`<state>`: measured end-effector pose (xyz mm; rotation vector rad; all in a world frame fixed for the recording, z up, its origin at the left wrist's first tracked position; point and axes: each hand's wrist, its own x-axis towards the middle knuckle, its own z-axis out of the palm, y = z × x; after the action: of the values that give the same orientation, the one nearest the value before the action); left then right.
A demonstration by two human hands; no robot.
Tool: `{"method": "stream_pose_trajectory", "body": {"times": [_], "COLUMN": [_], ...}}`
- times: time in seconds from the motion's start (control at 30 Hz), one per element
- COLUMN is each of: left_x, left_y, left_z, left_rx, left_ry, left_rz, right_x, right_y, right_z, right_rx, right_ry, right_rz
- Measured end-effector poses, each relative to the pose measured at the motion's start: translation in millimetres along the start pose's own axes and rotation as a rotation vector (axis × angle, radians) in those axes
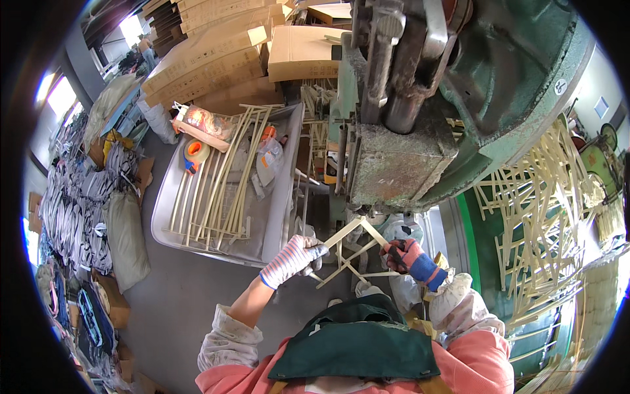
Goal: The person picks up wooden frame components from a green conveyor table, places them into a press machine, and removes the assembled frames. They repeat this cycle, stacking finished frames on the table.
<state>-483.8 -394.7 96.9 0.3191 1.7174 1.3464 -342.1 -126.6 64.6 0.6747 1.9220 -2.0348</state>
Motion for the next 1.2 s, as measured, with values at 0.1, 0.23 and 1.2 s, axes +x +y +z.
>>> {"method": "stream_pose_trajectory", "body": {"times": [0.1,0.23,1.2], "left_x": [0.7,0.7,-311.6], "left_y": [2.3,5.8,-43.0], "left_z": [0.1,-1.9,-155.5], "left_rx": [-0.009,-0.004,0.107], "left_ry": [0.01,-0.006,0.939], "left_rz": [-0.052,-0.011,1.135], "right_x": [1.0,1.4,47.4], "right_y": [-0.3,-1.6,325.7], "right_z": [-0.4,-1.5,-140.8], "right_rx": [-0.013,-0.042,0.153], "right_ry": [0.0,-0.01,-0.129], "right_rz": [0.019,0.022,0.284]}}
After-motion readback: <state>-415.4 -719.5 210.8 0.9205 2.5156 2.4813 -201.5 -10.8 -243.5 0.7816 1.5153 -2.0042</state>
